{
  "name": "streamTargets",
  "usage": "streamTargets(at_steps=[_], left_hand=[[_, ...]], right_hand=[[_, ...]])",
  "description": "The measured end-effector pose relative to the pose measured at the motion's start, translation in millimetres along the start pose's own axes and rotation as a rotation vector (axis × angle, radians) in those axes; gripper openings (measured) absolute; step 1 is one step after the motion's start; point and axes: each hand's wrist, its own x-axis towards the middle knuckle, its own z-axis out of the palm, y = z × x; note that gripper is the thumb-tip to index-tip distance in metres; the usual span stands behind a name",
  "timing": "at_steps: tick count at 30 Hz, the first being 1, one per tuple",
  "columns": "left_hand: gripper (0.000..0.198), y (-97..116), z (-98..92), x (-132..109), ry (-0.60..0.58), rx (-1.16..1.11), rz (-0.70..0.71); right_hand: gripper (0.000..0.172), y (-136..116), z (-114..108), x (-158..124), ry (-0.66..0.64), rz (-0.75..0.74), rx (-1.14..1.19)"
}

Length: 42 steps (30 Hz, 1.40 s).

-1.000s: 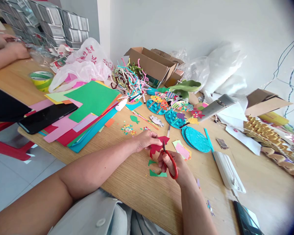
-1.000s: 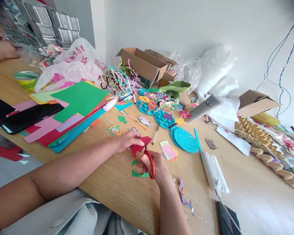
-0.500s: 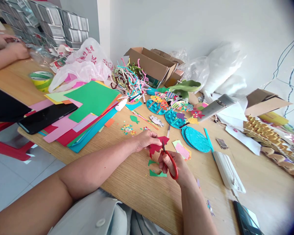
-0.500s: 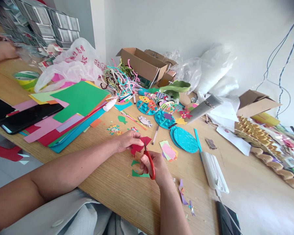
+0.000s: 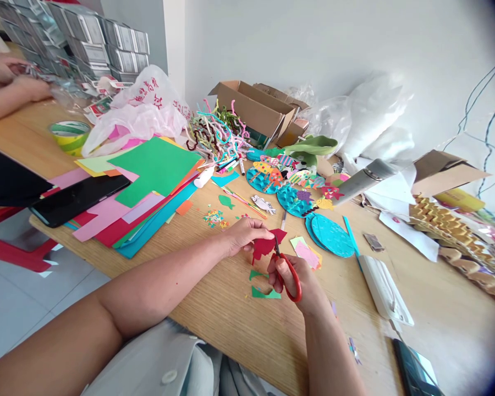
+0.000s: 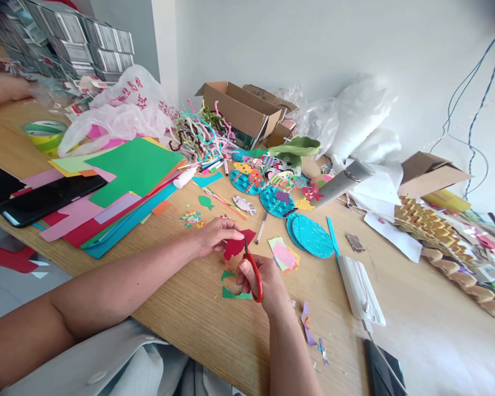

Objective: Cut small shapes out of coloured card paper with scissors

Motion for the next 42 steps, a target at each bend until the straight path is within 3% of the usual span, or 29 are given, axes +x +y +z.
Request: streamTargets(at_steps=[5, 42], left_hand=[[0.023, -1.4, -0.2, 1.6, 0.038, -0.022, 0.012], [0.021, 0.1, 0.2, -0.4, -0.048, 0.036, -0.031]], right_hand=[[0.055, 0.2, 0.6, 0.0, 0.023, -0.024, 0.034], [0.057, 4.8, 0.2, 0.2, -0.047, -0.038, 0.08]])
